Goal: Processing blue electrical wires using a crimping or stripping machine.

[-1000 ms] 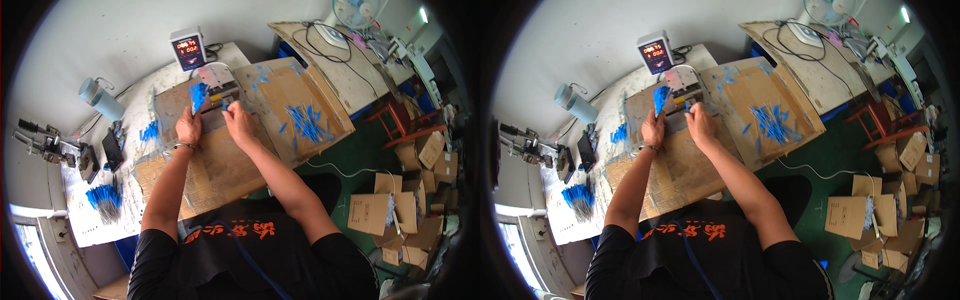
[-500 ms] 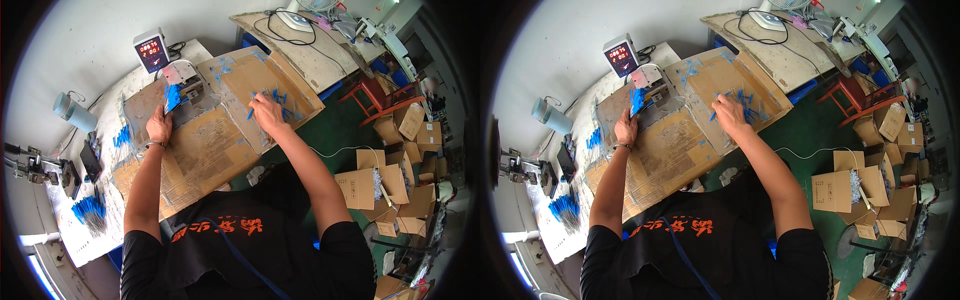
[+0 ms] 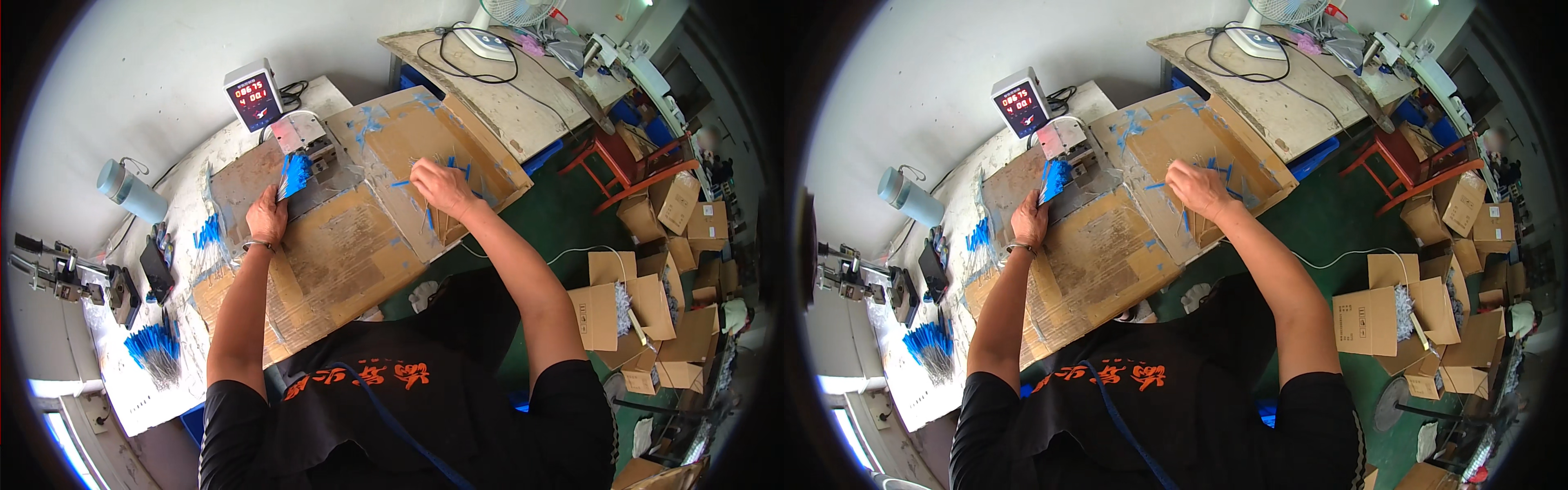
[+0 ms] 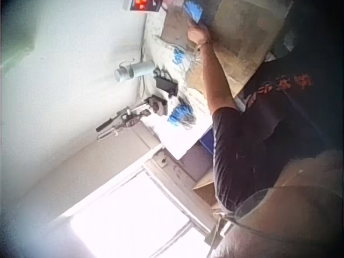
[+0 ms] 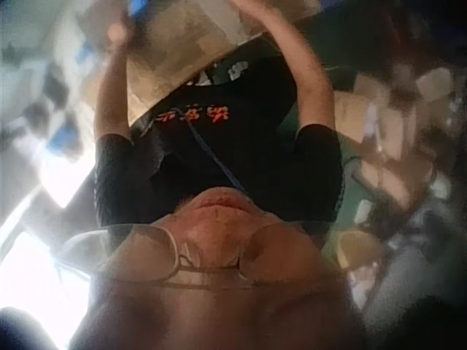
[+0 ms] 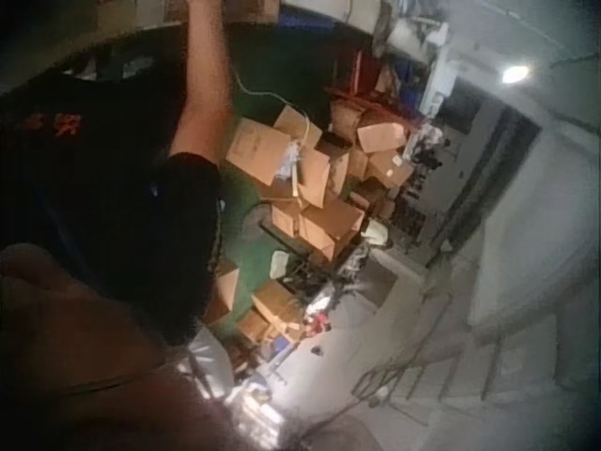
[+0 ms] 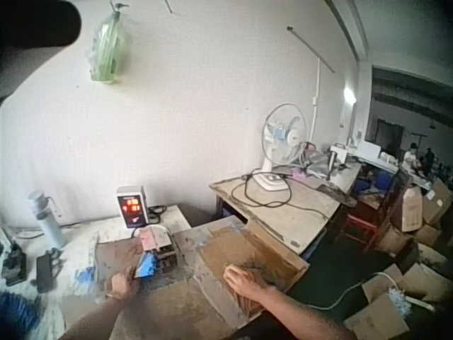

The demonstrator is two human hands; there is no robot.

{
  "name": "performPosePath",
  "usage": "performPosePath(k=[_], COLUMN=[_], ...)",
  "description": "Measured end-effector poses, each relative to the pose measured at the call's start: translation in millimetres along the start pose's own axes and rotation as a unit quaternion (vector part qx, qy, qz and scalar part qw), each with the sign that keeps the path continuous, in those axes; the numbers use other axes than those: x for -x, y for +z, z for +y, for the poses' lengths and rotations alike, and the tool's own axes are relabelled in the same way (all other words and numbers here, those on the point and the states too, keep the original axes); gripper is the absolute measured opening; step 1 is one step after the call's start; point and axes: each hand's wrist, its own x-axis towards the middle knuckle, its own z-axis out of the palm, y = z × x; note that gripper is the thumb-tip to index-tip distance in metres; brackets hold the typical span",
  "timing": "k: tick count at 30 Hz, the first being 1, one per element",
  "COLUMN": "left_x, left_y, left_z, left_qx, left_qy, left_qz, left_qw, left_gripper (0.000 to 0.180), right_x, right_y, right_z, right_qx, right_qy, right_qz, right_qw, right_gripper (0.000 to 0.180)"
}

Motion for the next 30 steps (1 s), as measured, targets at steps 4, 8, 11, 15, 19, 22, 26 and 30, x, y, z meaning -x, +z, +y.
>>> performPosePath(k=[4,8,11,15,19,22,26,30], left_x=[0.4,-4.5,-4.5,-5.0,-6.1,-5.4,-5.4,-5.2], left_y=[6.5,11.6,11.6,9.1,7.2,6.2,3.6,4.2], left_z=[-9.3,-12.9,-11.0,-8.3,-7.3,-5.0,-2.6,-2.6], left_qx=[0.087,0.210,0.221,0.227,0.214,0.233,0.241,0.247], left_qy=[-0.088,-0.163,-0.164,-0.173,-0.183,-0.178,-0.182,-0.187], left_qz=[0.043,0.093,0.109,0.106,0.094,0.103,0.104,0.103], left_qw=[0.991,0.960,0.955,0.953,0.955,0.951,0.948,0.945], left_gripper=[0.017,0.022,0.024,0.024,0.023,0.028,0.027,0.027], right_x=[-18.7,-42.3,-57.5,-77.5,-85.9,-87.6,-89.0,-89.0], right_y=[7.9,54.8,97.8,130.4,136.4,135.8,133.5,131.3], right_z=[-19.4,-68.3,-103.7,-117.7,-113.8,-113.2,-114.6,-115.5], right_qx=[-0.128,-0.378,-0.393,-0.391,-0.361,-0.383,-0.396,-0.392], right_qy=[0.065,0.208,0.250,0.320,0.346,0.367,0.365,0.358], right_qz=[0.116,0.148,0.075,0.066,0.053,0.041,0.044,0.045], right_qw=[0.983,0.890,0.881,0.860,0.865,0.847,0.841,0.846], right_gripper=[0.011,0.007,0.008,0.010,0.012,0.013,0.013,0.012])
